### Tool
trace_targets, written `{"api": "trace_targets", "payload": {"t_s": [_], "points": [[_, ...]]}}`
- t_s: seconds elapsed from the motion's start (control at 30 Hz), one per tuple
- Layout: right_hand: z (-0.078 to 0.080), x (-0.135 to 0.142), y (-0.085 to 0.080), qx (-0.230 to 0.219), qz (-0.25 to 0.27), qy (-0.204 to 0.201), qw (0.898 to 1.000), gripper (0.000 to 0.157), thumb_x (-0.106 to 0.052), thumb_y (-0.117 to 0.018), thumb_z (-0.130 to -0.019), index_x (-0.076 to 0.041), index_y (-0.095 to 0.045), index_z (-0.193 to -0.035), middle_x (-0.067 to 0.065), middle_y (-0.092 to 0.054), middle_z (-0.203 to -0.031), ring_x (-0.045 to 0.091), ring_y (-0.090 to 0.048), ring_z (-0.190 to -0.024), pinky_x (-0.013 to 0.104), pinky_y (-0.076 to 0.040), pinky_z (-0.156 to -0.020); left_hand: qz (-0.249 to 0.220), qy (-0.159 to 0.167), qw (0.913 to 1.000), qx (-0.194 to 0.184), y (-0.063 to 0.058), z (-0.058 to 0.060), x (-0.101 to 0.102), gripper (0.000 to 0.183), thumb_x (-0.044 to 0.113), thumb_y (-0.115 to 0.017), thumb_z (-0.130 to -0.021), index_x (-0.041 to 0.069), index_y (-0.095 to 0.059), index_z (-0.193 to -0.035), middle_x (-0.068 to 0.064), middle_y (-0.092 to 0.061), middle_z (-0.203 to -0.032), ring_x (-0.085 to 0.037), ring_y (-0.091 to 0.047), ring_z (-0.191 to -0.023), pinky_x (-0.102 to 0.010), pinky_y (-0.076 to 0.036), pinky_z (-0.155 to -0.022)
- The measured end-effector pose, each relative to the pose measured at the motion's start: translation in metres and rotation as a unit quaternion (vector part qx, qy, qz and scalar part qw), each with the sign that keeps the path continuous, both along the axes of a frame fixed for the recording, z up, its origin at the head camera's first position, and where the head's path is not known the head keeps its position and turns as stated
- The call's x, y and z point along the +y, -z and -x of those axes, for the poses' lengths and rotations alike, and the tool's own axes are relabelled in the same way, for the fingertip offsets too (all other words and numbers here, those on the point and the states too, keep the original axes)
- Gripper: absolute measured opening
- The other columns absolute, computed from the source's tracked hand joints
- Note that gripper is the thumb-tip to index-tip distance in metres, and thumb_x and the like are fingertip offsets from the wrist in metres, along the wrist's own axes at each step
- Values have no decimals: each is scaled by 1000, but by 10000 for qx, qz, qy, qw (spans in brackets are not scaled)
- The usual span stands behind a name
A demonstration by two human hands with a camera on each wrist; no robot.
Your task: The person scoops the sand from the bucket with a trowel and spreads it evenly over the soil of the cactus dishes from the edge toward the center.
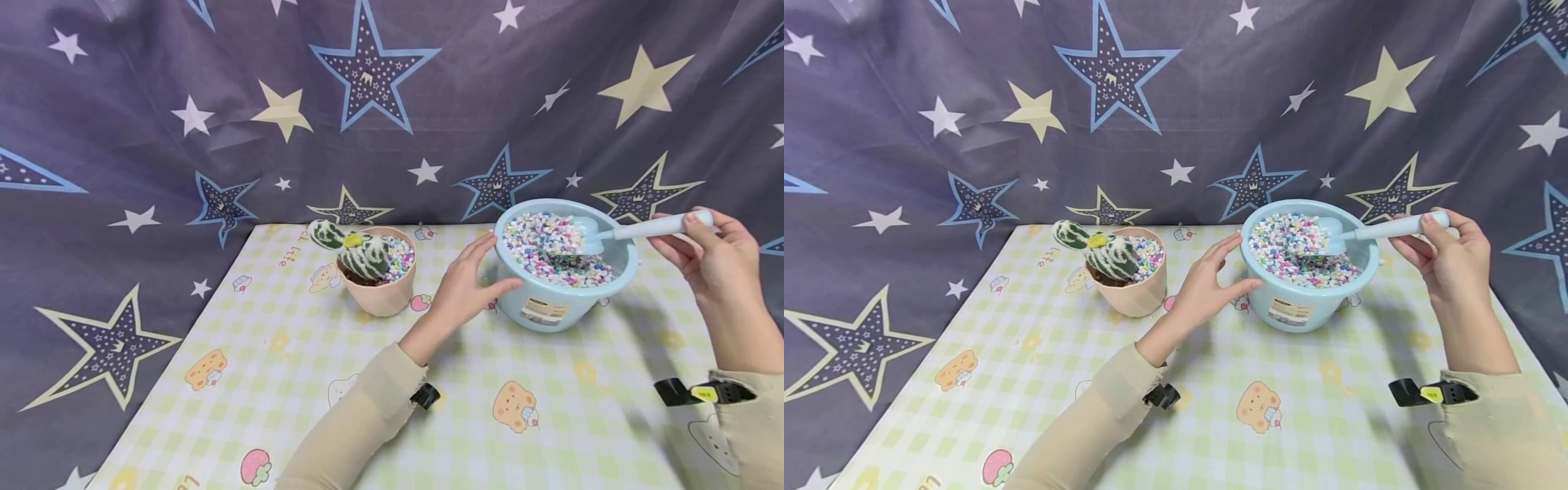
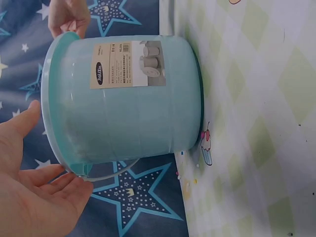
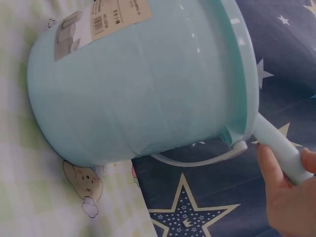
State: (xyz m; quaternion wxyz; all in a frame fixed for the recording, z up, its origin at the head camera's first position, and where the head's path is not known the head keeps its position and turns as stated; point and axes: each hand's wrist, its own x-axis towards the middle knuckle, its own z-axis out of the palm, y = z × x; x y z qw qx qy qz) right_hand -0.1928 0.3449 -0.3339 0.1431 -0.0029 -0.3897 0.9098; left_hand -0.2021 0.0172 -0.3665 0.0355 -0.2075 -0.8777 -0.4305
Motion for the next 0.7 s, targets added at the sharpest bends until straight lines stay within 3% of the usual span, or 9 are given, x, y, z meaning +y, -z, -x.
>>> {"api": "trace_targets", "payload": {"t_s": [0.17, 0.4, 0.7], "points": [[0, 0, -2, 139, 45, 3, 9999, 14, 6, -58, -95, 2, -54, -107, 21, -74, -88, 33, -77, -78, 39, -62, -67, -11, 15, 10000, -19, -1, -2, -1, 80, 44, -76, -86, 16, -42, -152, 2, -37, -161, -17, -35, -149, -37, -33, -122], [-2, 0, -6, 0, 215, -29, 9998, 7, 6, -56, -96, 2, -55, -103, 22, -74, -86, 33, -77, -78, 40, -62, -66, -68, 17, 10000, -26, -4, -5, -4, 80, 45, -77, -85, 17, -43, -152, 4, -37, -161, -15, -35, -149, -35, -32, -122], [-3, -2, -9, -1, 412, -130, 9991, 5, 6, -52, -98, 4, -55, -101, 24, -74, -85, 36, -76, -76, 41, -62, -65, -100, 64, 9995, 285, -14, -10, -14, 78, 45, -76, -86, 17, -44, -151, 4, -41, -159, -15, -38, -147, -38, -34, -122]]}}
